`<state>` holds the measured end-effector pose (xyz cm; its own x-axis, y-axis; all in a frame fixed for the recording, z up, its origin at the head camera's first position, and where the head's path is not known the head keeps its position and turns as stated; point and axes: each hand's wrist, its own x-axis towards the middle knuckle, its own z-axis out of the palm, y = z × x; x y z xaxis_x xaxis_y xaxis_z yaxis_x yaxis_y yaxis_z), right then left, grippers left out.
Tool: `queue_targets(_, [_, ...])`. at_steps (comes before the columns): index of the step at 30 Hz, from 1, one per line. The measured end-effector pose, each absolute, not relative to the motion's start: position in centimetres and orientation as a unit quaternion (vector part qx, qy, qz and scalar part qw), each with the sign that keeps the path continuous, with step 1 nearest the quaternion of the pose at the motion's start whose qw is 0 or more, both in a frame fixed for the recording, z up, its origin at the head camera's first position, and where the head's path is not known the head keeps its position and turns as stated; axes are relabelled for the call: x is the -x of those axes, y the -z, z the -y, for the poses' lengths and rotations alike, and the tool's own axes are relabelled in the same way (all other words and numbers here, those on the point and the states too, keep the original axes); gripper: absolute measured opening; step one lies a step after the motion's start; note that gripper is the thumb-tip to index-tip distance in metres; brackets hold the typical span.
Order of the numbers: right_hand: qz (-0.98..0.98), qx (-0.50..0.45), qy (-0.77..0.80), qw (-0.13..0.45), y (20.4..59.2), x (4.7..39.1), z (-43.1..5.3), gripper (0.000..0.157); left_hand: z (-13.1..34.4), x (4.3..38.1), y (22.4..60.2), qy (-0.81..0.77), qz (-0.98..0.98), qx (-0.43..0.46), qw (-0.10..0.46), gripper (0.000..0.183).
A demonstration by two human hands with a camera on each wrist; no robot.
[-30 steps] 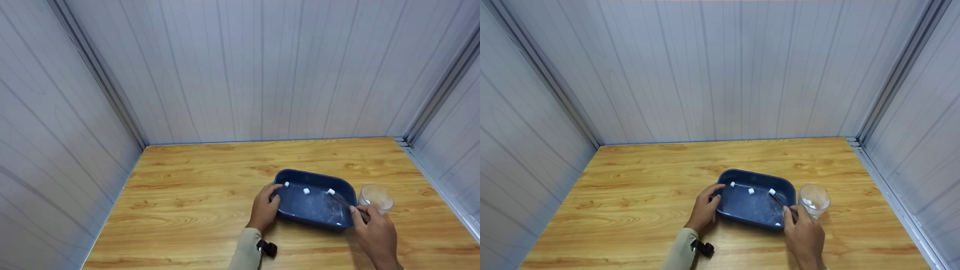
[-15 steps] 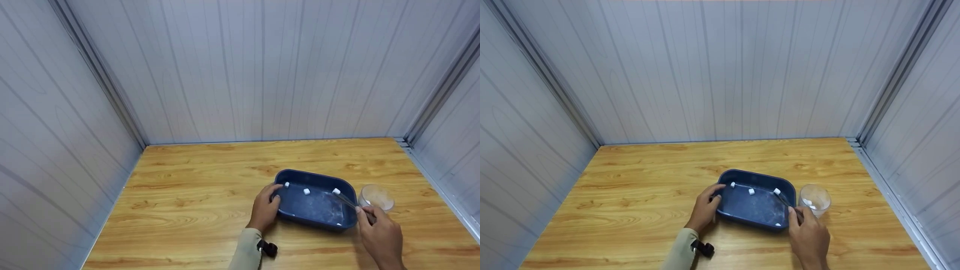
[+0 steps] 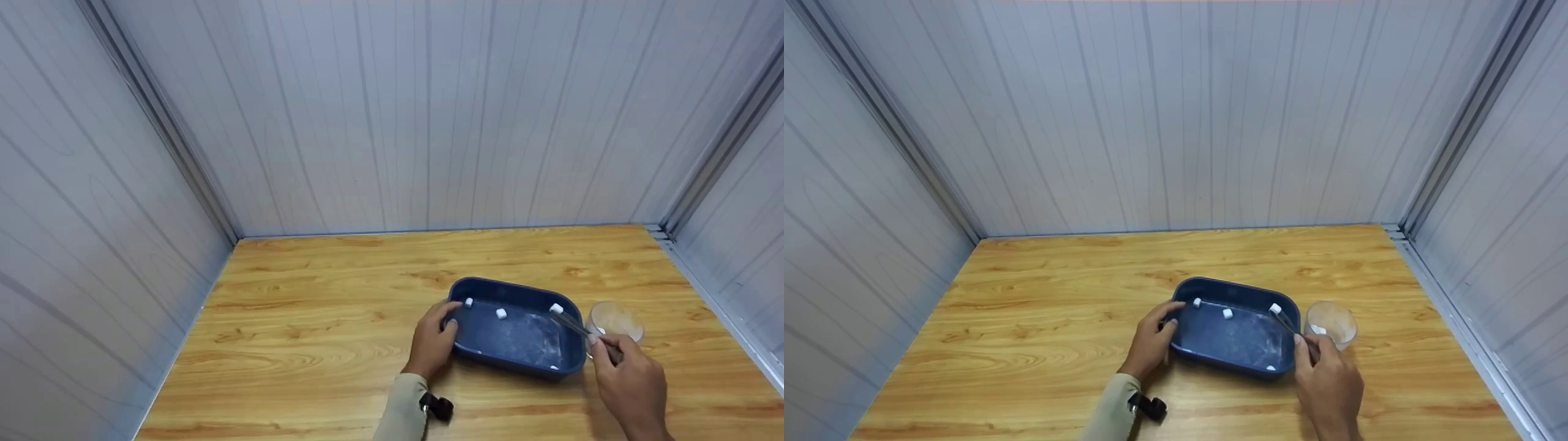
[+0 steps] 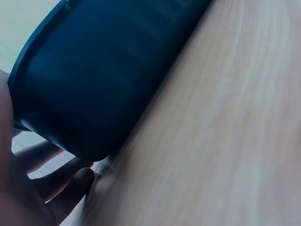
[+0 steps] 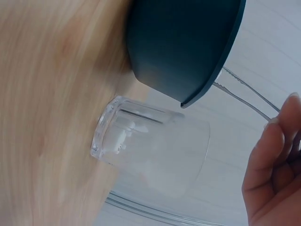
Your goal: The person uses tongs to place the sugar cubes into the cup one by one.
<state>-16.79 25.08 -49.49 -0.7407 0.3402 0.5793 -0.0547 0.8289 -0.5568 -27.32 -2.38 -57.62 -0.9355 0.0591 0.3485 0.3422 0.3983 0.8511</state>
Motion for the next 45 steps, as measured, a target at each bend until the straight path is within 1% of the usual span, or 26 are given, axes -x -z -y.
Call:
queue_targets(18, [0.877, 0.082, -0.285, 0.378, 49.4, 16.4, -26.0, 0.013, 2.5, 27.0, 57.1, 0.532, 0.828, 0.122, 0.129, 0.034])
queue_targets(24, [0.874, 0.090, -0.288, 0.381, 49.3, 16.3, -26.3, 0.013, 2.6, 27.0, 57.0, 0.535, 0.828, 0.119, 0.114, 0.034])
queue_targets(33, [0.874, 0.116, -0.290, 0.372, 48.9, 15.9, -26.9, 0.016, 2.5, 27.1, 57.1, 0.534, 0.831, 0.111, 0.112, 0.034])
queue_targets(40, [0.874, 0.161, -0.303, 0.345, 48.5, 15.2, -27.3, 0.021, 2.5, 27.1, 57.1, 0.535, 0.830, 0.111, 0.112, 0.034])
queue_targets(43, [0.873, 0.170, -0.305, 0.341, 48.3, 15.1, -27.4, 0.022, 2.5, 27.1, 57.1, 0.537, 0.829, 0.111, 0.113, 0.034])
queue_targets(45, [0.866, 0.173, -0.308, 0.353, 48.4, 15.0, -27.6, 0.020, 2.6, 27.1, 57.2, 0.536, 0.829, 0.112, 0.113, 0.034])
